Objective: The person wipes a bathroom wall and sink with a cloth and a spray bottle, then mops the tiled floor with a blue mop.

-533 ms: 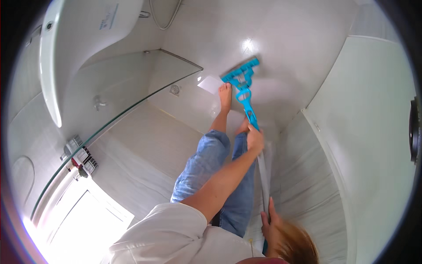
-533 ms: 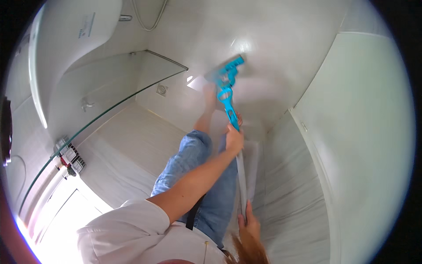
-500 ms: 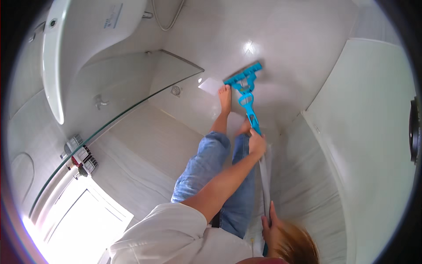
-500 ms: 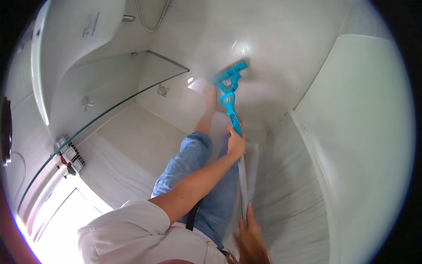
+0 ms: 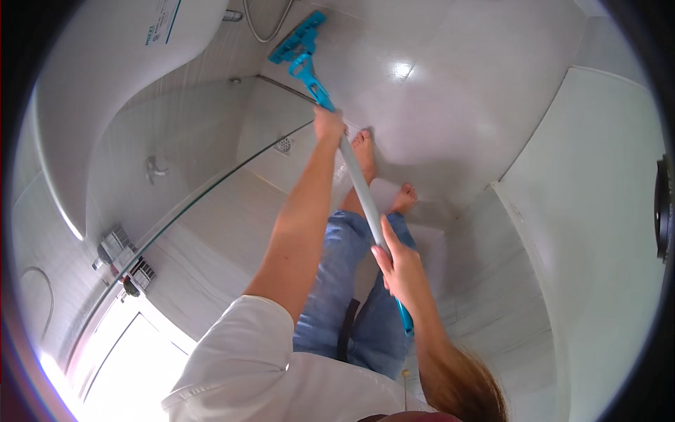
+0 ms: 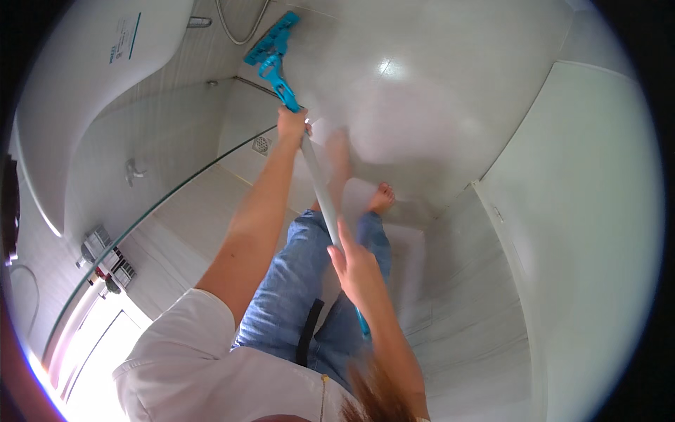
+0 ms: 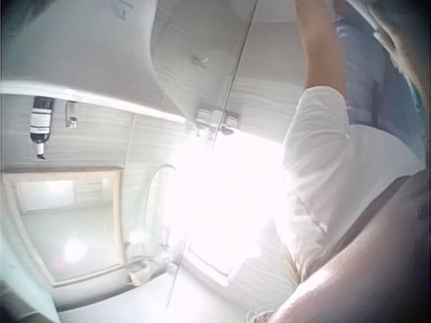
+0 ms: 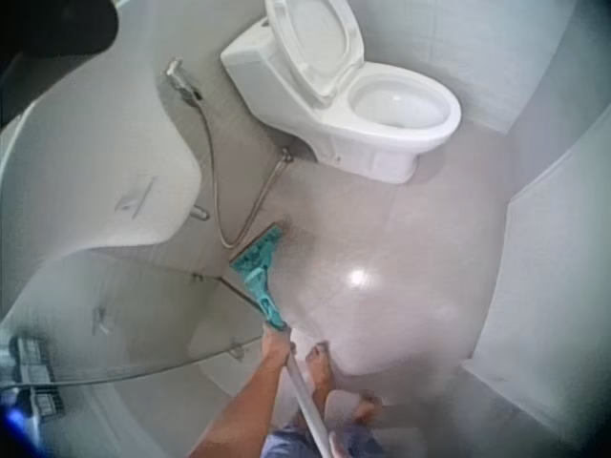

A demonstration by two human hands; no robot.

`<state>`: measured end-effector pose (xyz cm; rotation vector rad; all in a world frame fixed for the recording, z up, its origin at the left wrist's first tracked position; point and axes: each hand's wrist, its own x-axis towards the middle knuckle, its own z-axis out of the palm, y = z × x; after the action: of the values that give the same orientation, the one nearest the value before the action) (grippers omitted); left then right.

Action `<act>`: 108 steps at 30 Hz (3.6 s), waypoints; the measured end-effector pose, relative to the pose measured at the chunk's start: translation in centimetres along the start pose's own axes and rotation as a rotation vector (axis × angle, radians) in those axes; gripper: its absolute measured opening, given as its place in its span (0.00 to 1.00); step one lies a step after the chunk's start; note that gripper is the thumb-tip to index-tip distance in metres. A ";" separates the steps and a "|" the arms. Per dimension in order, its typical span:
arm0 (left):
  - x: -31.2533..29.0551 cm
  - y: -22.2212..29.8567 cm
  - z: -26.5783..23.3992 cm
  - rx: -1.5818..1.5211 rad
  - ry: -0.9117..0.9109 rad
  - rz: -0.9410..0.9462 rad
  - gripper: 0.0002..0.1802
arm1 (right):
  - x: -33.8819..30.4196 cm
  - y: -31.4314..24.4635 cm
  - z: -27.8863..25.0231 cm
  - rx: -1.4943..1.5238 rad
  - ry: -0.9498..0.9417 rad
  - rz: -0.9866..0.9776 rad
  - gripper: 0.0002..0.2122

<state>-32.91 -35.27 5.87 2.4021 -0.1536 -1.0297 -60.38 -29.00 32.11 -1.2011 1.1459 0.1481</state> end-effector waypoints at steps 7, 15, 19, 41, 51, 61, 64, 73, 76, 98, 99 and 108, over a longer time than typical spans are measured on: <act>8.6 -0.5 -3.8 -0.193 -0.052 -0.026 0.15 | 7.9 -0.4 6.1 -0.069 0.019 -0.135 0.30; 7.3 -1.6 -4.5 -0.102 -0.057 -0.114 0.19 | 7.0 2.0 8.5 -0.046 0.096 -0.226 0.31; 7.0 -3.0 -4.4 -0.153 -0.053 -0.104 0.19 | 6.7 2.7 8.3 -0.094 0.076 -0.203 0.32; 7.3 -5.4 -5.4 -0.246 -0.144 -0.107 0.12 | 6.2 3.3 8.4 -0.202 0.015 -0.165 0.30; 2.9 -9.1 3.5 -0.180 -0.064 -0.025 0.08 | 0.7 4.4 -1.0 -0.300 -0.014 -0.064 0.29; -16.1 -5.0 9.1 -0.188 -0.215 -0.291 0.27 | -12.1 4.7 -6.0 -0.413 0.035 0.042 0.31; -20.2 -4.2 8.2 -0.188 -0.281 -0.340 0.30 | -15.1 3.6 -6.2 -0.367 -0.057 0.283 0.31; -24.3 -10.5 7.6 -0.132 -0.404 -0.421 0.29 | -21.0 1.6 -1.8 -0.156 -0.069 0.487 0.31; -24.1 -17.8 9.2 -0.393 -0.291 -0.298 0.30 | -22.6 0.1 0.6 -0.139 -0.079 0.537 0.32; -23.6 -12.1 -26.8 0.323 -0.785 -0.011 0.28 | -31.4 -13.2 -2.3 -0.543 -0.172 0.212 0.26; -22.9 -11.6 -28.2 0.320 -0.727 -0.044 0.27 | -30.2 -14.1 -3.1 -0.568 -0.188 0.177 0.24; -22.8 -3.8 -24.8 0.208 -0.637 0.129 0.22 | -13.9 -20.5 -10.8 -1.185 -0.524 -0.150 0.17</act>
<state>-31.89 -14.91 32.92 2.1126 -0.6541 -1.7503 -60.64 -39.85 56.88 -2.0898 0.4293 1.0673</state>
